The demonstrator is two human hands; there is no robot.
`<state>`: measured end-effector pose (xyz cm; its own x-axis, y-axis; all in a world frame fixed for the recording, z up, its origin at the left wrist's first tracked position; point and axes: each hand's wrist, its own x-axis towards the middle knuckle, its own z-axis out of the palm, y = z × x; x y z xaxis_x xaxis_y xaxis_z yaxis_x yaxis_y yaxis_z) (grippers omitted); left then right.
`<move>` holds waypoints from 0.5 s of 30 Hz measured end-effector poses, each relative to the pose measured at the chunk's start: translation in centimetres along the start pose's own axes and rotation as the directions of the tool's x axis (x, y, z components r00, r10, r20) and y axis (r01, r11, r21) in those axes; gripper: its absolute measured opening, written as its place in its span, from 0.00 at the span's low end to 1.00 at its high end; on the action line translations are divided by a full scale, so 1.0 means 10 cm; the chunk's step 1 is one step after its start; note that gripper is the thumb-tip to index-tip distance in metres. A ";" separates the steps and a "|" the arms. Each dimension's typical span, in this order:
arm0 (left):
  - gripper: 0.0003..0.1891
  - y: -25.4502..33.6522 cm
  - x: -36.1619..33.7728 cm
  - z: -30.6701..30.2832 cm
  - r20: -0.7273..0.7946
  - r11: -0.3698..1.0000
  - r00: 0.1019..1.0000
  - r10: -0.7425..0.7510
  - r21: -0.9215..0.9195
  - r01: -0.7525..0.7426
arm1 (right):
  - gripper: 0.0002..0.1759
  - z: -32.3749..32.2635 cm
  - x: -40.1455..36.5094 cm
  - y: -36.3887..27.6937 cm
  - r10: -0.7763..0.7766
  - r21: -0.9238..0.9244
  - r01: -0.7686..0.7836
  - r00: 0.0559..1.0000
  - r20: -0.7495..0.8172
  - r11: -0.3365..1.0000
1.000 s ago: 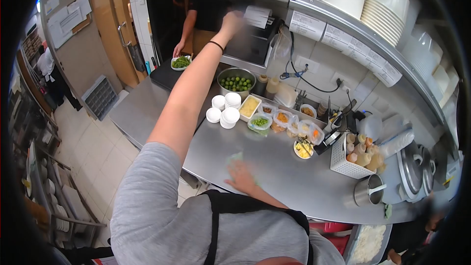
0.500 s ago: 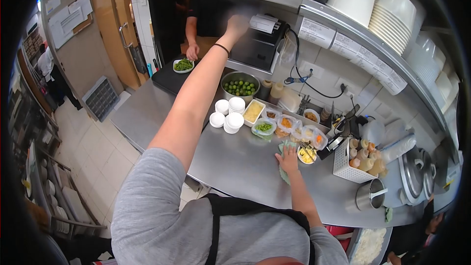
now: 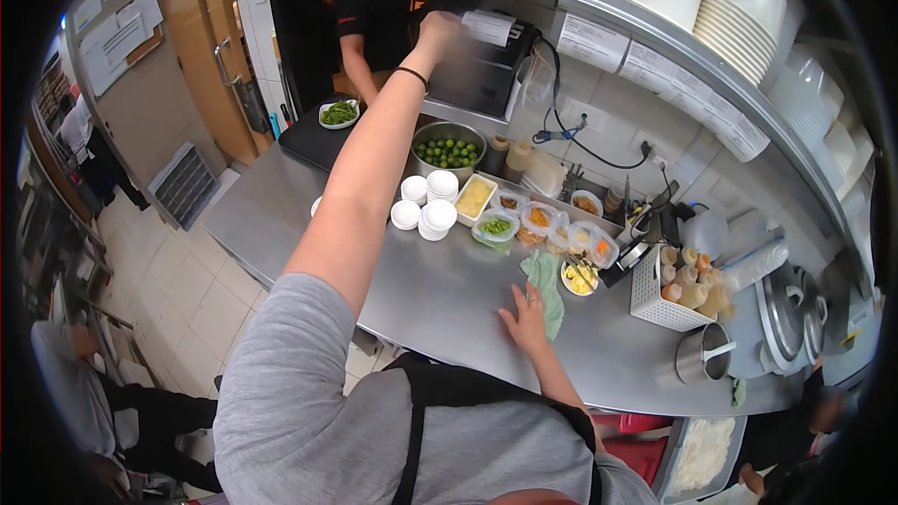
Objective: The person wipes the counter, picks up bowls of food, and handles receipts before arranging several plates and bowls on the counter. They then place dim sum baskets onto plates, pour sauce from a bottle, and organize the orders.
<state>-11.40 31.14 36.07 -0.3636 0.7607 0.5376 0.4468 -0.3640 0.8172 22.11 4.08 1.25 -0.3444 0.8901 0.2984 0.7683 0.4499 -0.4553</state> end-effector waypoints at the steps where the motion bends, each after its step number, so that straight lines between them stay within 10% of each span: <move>1: 0.07 -0.01 0.01 0.01 0.003 1.000 1.000 0.000 -0.001 0.000 | 0.32 -0.03 0.00 -0.01 -0.007 0.020 0.008 1.000 -0.021 1.000; 5: 0.02 0.12 -0.12 -0.02 0.046 0.974 0.997 -0.066 -0.212 0.074 | 0.32 -0.18 0.08 -0.10 -0.028 0.040 0.031 0.997 -0.070 0.999; 7: 0.03 0.21 -0.30 -0.10 0.032 0.781 0.999 -0.043 -0.622 0.054 | 0.33 -0.32 0.17 -0.24 -0.026 0.123 0.039 0.994 -0.107 0.992; 11: 0.04 0.14 -0.91 -0.14 -0.007 0.881 0.968 0.251 -0.412 -0.231 | 0.34 -0.75 0.48 -0.56 -0.043 0.269 0.085 0.986 -0.161 0.959; 15: 0.09 0.32 -2.06 -0.27 0.129 0.929 0.980 0.151 -0.357 -0.096 | 0.39 -1.29 0.82 -1.05 0.029 0.730 0.221 0.949 -0.314 0.647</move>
<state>-4.66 12.86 28.11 -0.1832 0.7602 0.6233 0.1579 -0.6030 0.7819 18.16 5.73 19.34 -0.1355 0.8352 0.5330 0.0270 0.5409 -0.8407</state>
